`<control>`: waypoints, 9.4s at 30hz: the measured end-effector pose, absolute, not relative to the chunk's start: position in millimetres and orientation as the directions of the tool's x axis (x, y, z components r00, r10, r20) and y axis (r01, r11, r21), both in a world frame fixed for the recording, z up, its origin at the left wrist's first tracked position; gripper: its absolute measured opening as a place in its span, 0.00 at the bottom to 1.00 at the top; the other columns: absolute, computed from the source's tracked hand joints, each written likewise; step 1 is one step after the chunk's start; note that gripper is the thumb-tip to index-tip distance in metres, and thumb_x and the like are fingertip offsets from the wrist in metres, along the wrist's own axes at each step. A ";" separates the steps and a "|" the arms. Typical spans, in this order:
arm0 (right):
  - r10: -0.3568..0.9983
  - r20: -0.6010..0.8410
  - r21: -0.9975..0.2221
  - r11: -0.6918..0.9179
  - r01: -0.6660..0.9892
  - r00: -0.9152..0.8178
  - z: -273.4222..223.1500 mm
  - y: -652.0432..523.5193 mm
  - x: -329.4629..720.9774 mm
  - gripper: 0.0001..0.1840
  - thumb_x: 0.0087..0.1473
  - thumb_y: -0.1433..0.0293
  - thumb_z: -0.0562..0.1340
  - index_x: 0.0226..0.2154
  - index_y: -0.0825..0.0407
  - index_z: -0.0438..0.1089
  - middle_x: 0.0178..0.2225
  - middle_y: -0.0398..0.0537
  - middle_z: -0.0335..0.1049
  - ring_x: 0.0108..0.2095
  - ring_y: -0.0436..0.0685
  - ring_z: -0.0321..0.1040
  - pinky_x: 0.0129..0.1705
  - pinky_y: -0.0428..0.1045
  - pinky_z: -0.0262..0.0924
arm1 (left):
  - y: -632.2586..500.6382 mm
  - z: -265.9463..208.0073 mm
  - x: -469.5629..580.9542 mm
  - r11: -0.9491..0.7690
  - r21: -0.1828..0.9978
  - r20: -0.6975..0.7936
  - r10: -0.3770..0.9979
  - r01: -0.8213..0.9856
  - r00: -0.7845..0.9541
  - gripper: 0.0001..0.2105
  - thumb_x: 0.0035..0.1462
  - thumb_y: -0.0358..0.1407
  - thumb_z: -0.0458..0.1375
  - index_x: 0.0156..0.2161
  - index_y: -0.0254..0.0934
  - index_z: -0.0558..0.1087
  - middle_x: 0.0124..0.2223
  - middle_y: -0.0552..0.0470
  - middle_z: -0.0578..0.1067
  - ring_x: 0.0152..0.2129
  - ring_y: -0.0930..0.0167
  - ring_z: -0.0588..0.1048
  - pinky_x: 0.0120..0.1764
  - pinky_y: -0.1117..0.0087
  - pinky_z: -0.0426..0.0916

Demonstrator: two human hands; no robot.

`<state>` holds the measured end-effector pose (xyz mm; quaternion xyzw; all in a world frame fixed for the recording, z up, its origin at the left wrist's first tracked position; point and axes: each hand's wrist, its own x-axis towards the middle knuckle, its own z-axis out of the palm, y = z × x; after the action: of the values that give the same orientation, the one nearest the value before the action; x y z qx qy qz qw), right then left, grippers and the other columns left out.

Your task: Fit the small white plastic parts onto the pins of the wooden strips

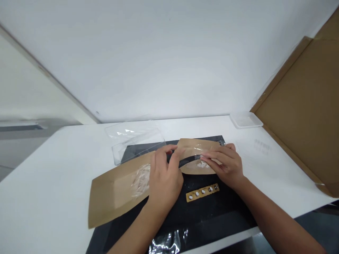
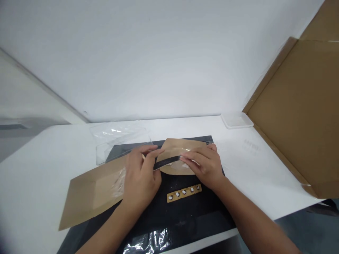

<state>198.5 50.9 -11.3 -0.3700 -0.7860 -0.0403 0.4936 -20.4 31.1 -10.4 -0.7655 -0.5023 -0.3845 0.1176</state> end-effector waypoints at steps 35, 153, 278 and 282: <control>0.254 0.828 0.028 0.872 0.490 -0.500 -2.0 39.0 208.5 0.09 0.61 0.77 0.70 0.37 0.46 0.76 0.39 0.37 0.84 0.34 0.49 0.78 0.37 0.54 0.55 | 15.3 -12.3 -8.2 -0.376 0.888 0.345 0.925 0.265 0.156 0.05 0.64 0.38 0.65 0.44 0.44 0.79 0.43 0.50 0.83 0.40 0.67 0.81 0.43 0.64 0.77; 0.642 0.358 -0.333 0.766 0.550 -0.678 -16.3 22.0 263.8 0.24 0.55 0.45 0.70 0.42 0.46 0.80 0.36 0.44 0.68 0.38 0.55 0.64 0.44 0.53 0.49 | 7.2 -18.5 4.5 -0.859 0.285 0.532 0.511 0.425 0.675 0.13 0.62 0.24 0.59 0.51 0.31 0.76 0.40 0.45 0.79 0.42 0.61 0.73 0.46 0.58 0.74; 0.714 0.266 -0.442 0.687 0.577 -0.648 -13.6 15.7 260.6 0.21 0.58 0.49 0.72 0.42 0.48 0.75 0.37 0.45 0.72 0.42 0.58 0.65 0.44 0.53 0.52 | 10.3 -29.4 17.1 -0.874 0.282 0.526 0.487 0.397 0.697 0.06 0.68 0.29 0.62 0.47 0.36 0.79 0.43 0.48 0.81 0.44 0.62 0.72 0.44 0.60 0.69; 0.707 0.308 -0.515 0.687 0.513 -0.637 -9.0 18.2 263.8 0.28 0.52 0.45 0.74 0.43 0.48 0.75 0.37 0.44 0.73 0.40 0.57 0.68 0.45 0.53 0.54 | 11.1 -31.0 16.5 -0.883 0.269 0.557 0.469 0.385 0.685 0.08 0.68 0.29 0.62 0.50 0.36 0.78 0.43 0.48 0.82 0.42 0.62 0.73 0.43 0.60 0.69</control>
<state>263.8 18.2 -9.0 -0.3452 -0.8837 0.1935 0.2500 16.5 11.1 -31.0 -0.9156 -0.2333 -0.3209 -0.0652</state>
